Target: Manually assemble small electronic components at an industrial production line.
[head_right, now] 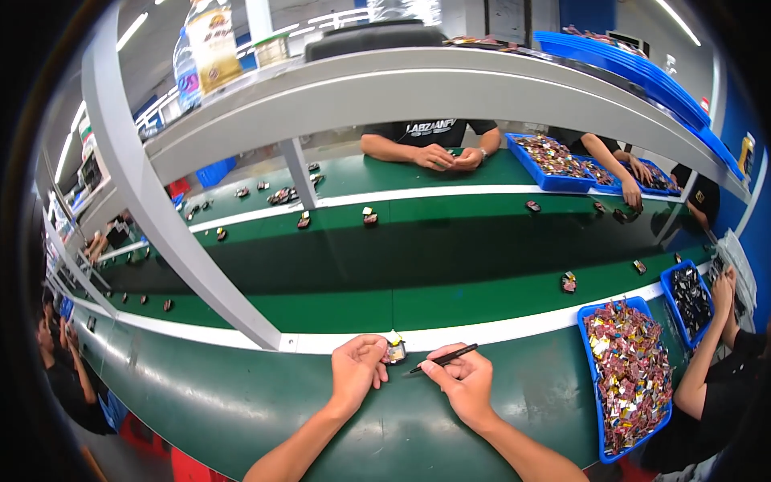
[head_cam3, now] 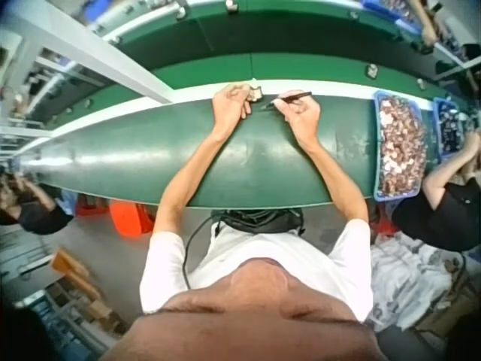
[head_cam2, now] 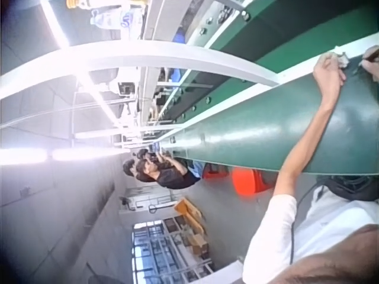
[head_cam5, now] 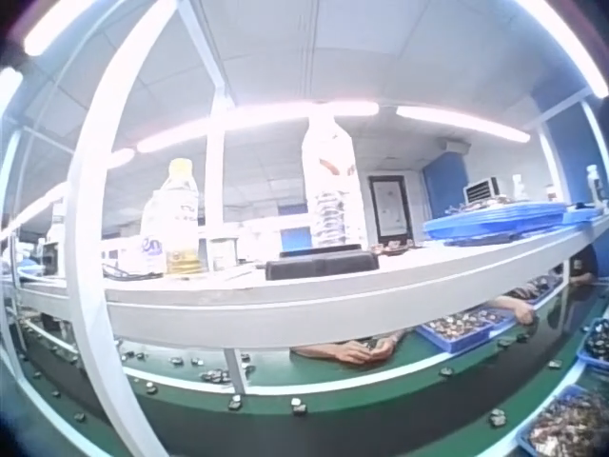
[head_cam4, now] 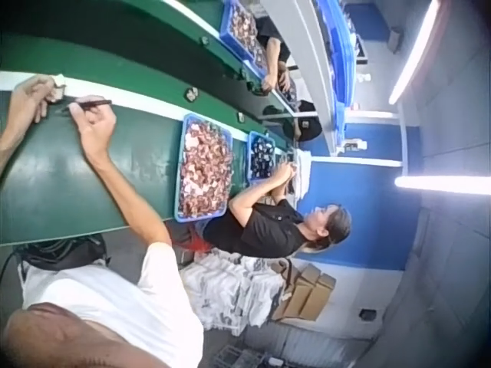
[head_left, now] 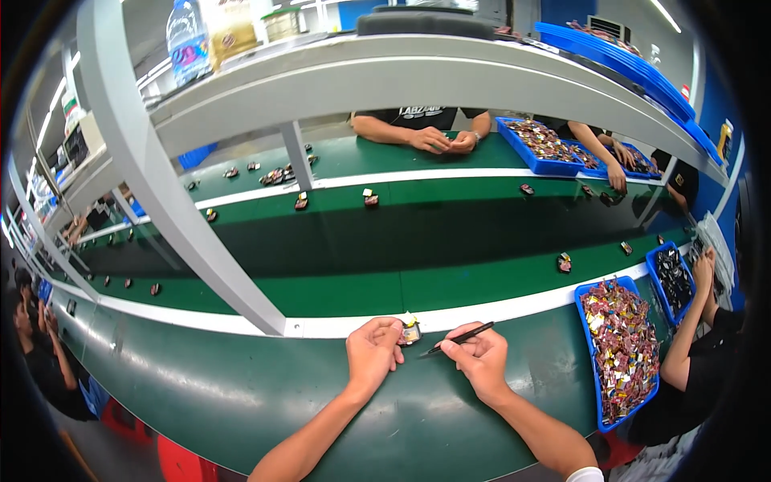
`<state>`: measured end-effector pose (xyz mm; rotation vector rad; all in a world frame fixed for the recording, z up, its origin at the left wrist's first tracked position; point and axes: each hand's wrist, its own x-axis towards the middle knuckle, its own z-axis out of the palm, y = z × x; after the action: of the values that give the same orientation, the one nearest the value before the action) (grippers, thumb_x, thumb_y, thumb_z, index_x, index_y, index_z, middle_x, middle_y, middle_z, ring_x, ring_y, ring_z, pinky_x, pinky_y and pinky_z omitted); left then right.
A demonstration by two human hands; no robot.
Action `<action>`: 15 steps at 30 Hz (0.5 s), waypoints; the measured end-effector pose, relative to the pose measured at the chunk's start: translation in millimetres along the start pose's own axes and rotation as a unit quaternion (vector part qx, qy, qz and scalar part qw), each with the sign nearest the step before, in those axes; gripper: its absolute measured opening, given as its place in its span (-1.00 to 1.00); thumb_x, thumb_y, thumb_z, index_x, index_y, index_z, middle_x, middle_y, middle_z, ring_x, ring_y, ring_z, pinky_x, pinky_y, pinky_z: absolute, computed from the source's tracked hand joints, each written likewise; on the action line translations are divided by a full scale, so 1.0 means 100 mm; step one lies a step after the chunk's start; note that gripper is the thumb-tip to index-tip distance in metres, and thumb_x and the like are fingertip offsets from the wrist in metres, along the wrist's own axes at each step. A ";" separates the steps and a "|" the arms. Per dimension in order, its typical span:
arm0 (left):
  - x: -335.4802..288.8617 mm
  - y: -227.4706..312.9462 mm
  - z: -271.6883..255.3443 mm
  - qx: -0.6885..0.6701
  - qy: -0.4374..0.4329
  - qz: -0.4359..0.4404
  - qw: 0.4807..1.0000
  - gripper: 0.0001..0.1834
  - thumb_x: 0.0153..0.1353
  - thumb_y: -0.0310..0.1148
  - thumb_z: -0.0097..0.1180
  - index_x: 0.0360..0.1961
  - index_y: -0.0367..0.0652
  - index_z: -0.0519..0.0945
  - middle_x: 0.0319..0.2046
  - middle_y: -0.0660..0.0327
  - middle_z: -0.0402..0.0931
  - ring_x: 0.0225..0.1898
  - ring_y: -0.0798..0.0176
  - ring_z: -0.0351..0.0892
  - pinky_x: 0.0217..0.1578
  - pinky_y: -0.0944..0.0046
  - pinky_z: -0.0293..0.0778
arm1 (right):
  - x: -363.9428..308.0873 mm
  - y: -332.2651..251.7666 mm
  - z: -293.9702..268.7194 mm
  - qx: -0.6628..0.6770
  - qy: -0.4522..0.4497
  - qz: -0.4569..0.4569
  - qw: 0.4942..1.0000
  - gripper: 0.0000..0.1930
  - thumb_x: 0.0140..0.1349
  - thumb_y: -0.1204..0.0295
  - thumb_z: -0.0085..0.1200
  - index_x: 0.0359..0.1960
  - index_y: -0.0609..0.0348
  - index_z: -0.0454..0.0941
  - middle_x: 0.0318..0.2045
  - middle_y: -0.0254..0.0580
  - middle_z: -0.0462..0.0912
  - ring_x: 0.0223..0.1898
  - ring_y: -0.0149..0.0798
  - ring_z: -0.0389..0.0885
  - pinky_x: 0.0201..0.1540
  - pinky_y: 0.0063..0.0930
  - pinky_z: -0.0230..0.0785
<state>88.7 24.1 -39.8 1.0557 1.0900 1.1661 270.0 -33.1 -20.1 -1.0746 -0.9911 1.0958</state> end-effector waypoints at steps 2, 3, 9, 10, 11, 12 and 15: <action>-0.05 -0.01 0.05 0.008 -0.003 0.017 1.000 -0.82 0.36 -0.42 0.16 -0.20 -0.37 0.64 -0.53 0.22 0.60 -0.66 0.46 0.50 -0.72 0.44 0.28 | -0.02 -0.02 -0.01 -0.015 -0.010 -0.024 1.000 -0.85 0.19 0.69 0.28 -0.23 0.36 0.58 -0.44 -0.30 0.67 -0.54 -0.66 0.45 -0.52 -0.77 0.23; -0.07 0.00 0.06 0.026 -0.011 0.038 0.999 -0.83 0.36 -0.43 0.17 -0.20 -0.36 0.65 -0.55 0.23 0.61 -0.66 0.47 0.50 -0.71 0.44 0.29 | -0.02 0.03 -0.01 -0.036 -0.003 -0.062 0.997 -0.86 0.17 0.68 0.31 -0.27 0.36 0.60 -0.46 -0.32 0.67 -0.57 -0.69 0.41 -0.54 -0.77 0.18; -0.11 0.00 0.06 0.042 -0.040 0.063 0.996 -0.84 0.36 -0.45 0.17 -0.20 -0.36 0.65 -0.57 0.22 0.62 -0.64 0.47 0.55 -0.67 0.44 0.35 | -0.05 0.07 -0.01 -0.188 0.004 -0.142 0.972 -0.87 0.12 0.68 0.33 -0.33 0.34 0.62 -0.37 -0.13 0.77 -0.63 -0.68 0.39 -0.58 -0.76 0.17; -0.10 0.01 0.07 0.045 -0.048 0.066 0.996 -0.84 0.36 -0.44 0.17 -0.20 -0.36 0.65 -0.58 0.23 0.62 -0.63 0.47 0.57 -0.67 0.44 0.36 | -0.03 0.08 0.00 -0.191 0.001 -0.139 0.972 -0.87 0.12 0.68 0.33 -0.33 0.34 0.62 -0.37 -0.13 0.77 -0.63 -0.68 0.39 -0.58 -0.76 0.17; -0.11 0.01 0.06 0.042 -0.046 0.062 0.996 -0.84 0.36 -0.44 0.17 -0.20 -0.36 0.65 -0.58 0.23 0.62 -0.63 0.47 0.57 -0.67 0.44 0.36 | -0.03 0.10 0.01 -0.191 0.016 -0.155 0.969 -0.87 0.12 0.68 0.34 -0.32 0.35 0.64 -0.42 -0.22 0.75 -0.66 -0.70 0.34 -0.61 -0.76 0.12; -0.11 0.03 0.07 0.037 -0.048 0.056 0.997 -0.84 0.36 -0.44 0.17 -0.20 -0.35 0.65 -0.57 0.23 0.62 -0.63 0.47 0.57 -0.67 0.45 0.38 | -0.02 0.12 0.01 -0.190 0.031 -0.171 0.966 -0.88 0.11 0.67 0.35 -0.32 0.37 0.66 -0.47 -0.31 0.73 -0.69 -0.72 0.28 -0.64 -0.76 0.06; -0.12 0.04 0.06 0.035 -0.053 0.050 0.997 -0.84 0.36 -0.42 0.18 -0.19 -0.34 0.65 -0.56 0.22 0.64 -0.63 0.47 0.58 -0.66 0.45 0.41 | -0.03 0.10 0.02 -0.207 0.024 -0.153 0.966 -0.88 0.11 0.67 0.36 -0.33 0.37 0.66 -0.48 -0.31 0.73 -0.70 -0.72 0.28 -0.64 -0.76 0.06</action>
<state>93.2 11.7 -34.0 1.2252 1.0111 1.1451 265.9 -34.4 -29.4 -1.2208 -1.3337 0.6207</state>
